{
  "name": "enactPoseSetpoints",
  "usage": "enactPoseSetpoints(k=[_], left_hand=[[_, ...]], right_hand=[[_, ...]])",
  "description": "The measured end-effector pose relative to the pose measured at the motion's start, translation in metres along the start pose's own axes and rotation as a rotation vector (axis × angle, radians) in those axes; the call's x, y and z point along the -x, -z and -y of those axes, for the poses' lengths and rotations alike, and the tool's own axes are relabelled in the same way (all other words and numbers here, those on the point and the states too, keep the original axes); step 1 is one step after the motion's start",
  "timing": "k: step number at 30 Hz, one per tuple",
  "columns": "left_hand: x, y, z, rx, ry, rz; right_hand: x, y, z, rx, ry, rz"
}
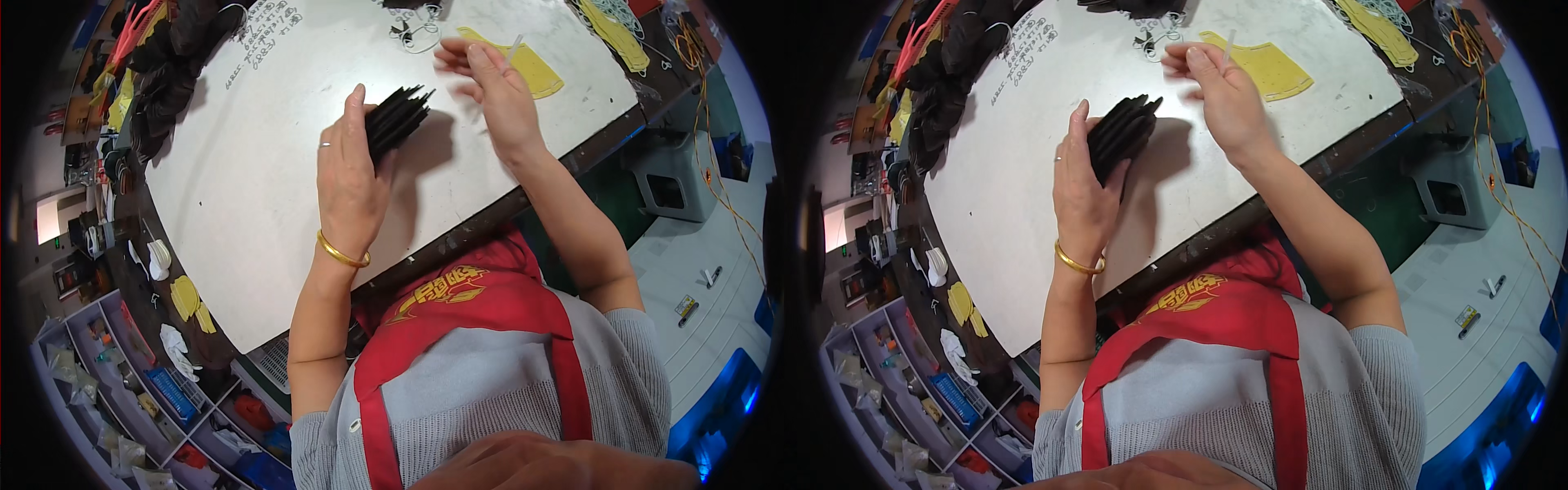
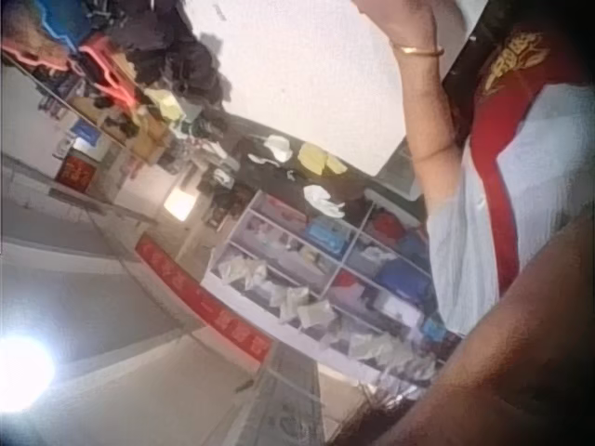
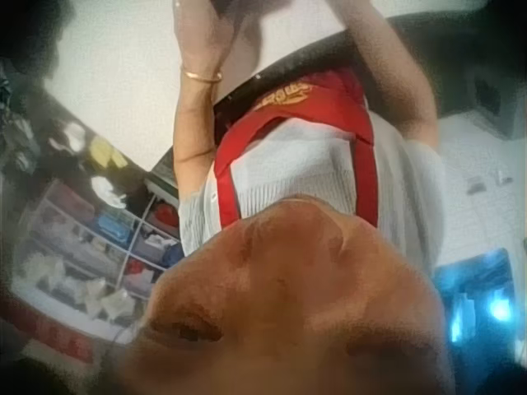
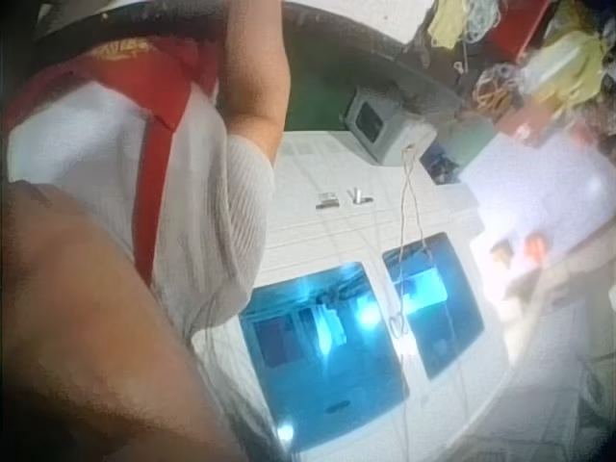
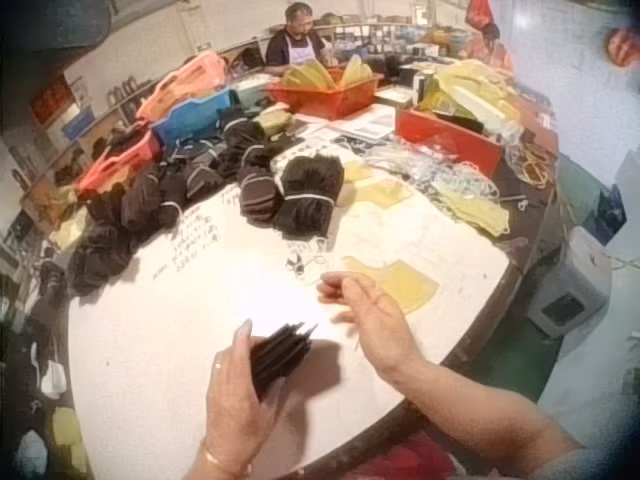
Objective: The person unbinds a bundle of cut leather pieces, marks each piece one at a time using a stencil template and a marking pen, and stacks the marked pieces together before securing them with an elastic band.
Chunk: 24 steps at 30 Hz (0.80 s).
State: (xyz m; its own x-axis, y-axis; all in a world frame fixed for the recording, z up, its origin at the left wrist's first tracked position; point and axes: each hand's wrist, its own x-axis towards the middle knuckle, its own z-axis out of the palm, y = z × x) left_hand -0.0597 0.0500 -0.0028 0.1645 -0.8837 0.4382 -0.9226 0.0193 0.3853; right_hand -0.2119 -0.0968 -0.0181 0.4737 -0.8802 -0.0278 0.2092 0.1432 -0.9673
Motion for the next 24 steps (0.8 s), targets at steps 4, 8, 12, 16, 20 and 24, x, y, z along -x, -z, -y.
enactPoseSetpoints(k=[4, 8, 12, 16, 20, 24], left_hand=[[-0.001, -0.006, -0.014, 0.016, 0.25, 0.151], [0.009, -0.007, -0.018, 0.026, 0.317, 0.075], [0.009, 0.003, 0.003, -0.005, 0.305, 0.101], [0.004, 0.026, 0.018, 1.044, 0.801, 0.189], [0.027, 0.025, 0.039, 1.692, 0.847, 0.142], [0.032, 0.027, 0.029, 1.805, 0.83, 0.133]], right_hand=[[0.022, -0.032, -0.02, -0.11, -0.107, 0.247], [0.018, -0.04, -0.01, -0.118, -0.141, 0.407], [-0.031, -0.026, 0.0, 0.21, -0.329, 0.381], [-0.105, 0.022, -0.019, 1.35, 0.279, 0.302], [-0.101, 0.006, -0.003, 1.332, 0.351, 0.302], [-0.042, -0.045, 0.053, 0.873, -0.134, 0.919]])
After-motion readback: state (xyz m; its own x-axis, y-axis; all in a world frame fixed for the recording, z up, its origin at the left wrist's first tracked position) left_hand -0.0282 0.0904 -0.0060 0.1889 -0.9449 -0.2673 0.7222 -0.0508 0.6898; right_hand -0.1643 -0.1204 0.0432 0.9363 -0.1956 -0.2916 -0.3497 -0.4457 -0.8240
